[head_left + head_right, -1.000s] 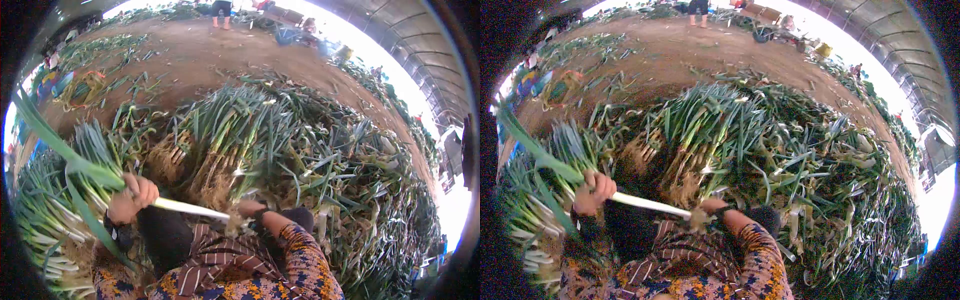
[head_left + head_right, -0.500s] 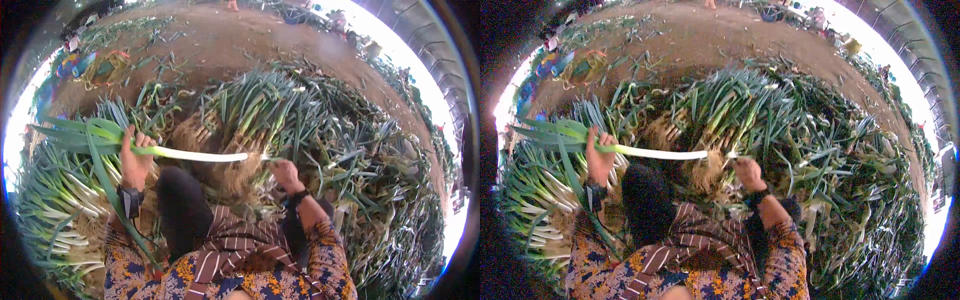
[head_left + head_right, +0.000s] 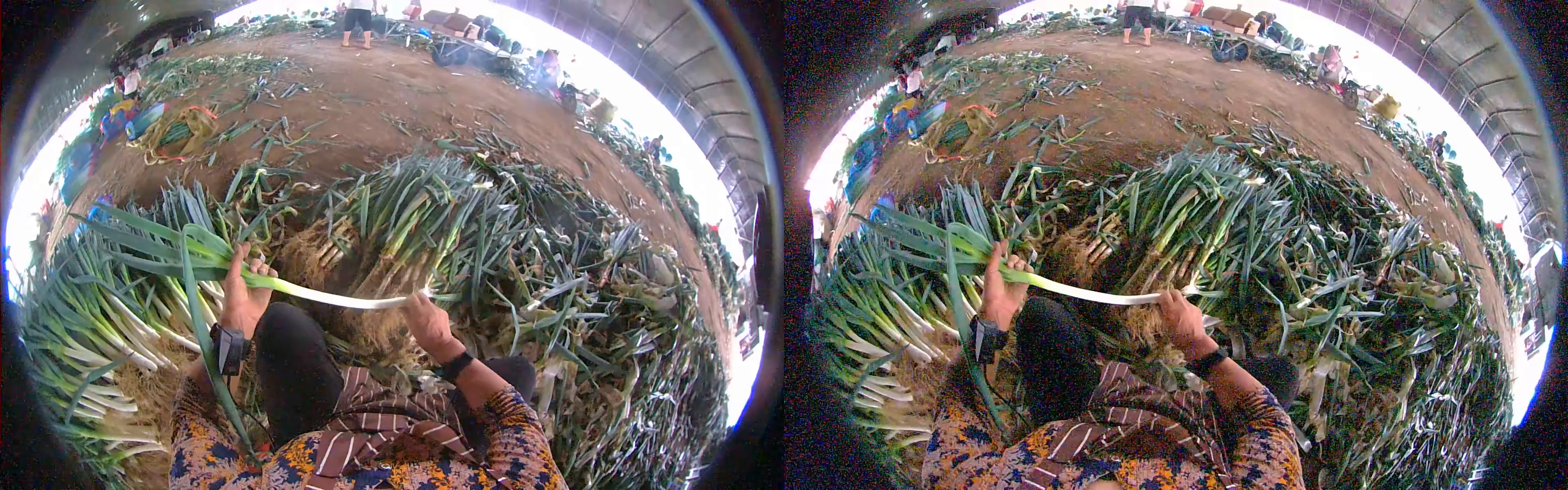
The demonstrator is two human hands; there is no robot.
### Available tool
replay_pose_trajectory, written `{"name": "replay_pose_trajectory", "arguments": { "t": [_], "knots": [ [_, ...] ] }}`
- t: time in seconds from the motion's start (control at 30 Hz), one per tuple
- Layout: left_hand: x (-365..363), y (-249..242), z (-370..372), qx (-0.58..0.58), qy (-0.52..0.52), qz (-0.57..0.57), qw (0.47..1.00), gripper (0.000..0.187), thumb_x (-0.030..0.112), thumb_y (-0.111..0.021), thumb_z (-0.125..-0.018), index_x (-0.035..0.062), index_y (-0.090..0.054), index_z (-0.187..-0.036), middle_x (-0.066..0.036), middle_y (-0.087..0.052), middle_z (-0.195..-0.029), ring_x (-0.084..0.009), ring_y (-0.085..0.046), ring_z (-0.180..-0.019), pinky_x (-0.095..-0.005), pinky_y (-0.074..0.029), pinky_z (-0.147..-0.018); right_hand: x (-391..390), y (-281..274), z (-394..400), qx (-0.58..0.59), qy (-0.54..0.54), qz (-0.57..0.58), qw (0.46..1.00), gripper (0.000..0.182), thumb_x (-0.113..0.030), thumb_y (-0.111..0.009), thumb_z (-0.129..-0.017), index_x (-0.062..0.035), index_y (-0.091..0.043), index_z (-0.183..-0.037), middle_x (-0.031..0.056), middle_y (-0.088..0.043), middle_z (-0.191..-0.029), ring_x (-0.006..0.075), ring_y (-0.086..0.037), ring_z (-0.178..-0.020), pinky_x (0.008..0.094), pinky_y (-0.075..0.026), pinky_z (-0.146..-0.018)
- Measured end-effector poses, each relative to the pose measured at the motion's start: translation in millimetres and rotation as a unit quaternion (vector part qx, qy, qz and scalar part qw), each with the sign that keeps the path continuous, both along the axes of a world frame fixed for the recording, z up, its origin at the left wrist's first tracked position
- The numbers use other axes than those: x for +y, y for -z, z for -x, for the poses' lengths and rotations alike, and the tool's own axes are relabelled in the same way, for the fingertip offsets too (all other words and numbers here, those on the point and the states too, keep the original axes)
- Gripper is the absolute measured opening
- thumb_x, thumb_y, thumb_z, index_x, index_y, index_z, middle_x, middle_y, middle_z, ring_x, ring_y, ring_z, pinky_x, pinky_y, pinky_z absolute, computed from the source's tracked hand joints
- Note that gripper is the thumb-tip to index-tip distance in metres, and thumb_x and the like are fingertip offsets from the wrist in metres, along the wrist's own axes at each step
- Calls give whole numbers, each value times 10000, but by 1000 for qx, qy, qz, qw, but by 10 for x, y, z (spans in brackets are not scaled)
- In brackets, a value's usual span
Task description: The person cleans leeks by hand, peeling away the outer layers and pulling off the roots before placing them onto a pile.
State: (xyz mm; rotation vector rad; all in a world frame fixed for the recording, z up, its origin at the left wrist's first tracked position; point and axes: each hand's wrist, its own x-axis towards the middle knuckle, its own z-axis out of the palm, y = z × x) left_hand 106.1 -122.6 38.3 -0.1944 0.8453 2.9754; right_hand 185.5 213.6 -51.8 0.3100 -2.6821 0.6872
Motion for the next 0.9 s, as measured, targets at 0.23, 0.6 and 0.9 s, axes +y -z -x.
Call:
{"name": "replay_pose_trajectory", "arguments": {
  "t": [0.23,0.6,0.9],
  "knots": [
    [-85,85,63,-20,-12,2,1000,245,301,-557,-892,132,-490,-1057,16,-417,-624,-123,-436,-587,-328,-432,-654,270,-37,-117,-74,-60,70,993,110,-152,-575,-819,-69,-531,-877,141,-550,-841,354,-570,-767,417,-464,-626],
    [-99,59,55,-34,2,13,999,239,319,-578,-875,142,-481,-1003,19,-414,-611,-127,-458,-587,-332,-444,-639,1123,231,-154,-144,24,31,989,176,-168,-609,-780,-46,-549,-891,158,-576,-723,332,-601,-720,402,-479,-629],
    [32,81,43,-56,13,26,998,235,315,-592,-864,140,-494,-987,29,-409,-596,-126,-445,-577,-330,-429,-636,560,-169,-67,-145,81,-68,984,178,-237,-568,-791,-70,-602,-739,165,-629,-785,332,-622,-758,407,-493,-635]
  ]
}}
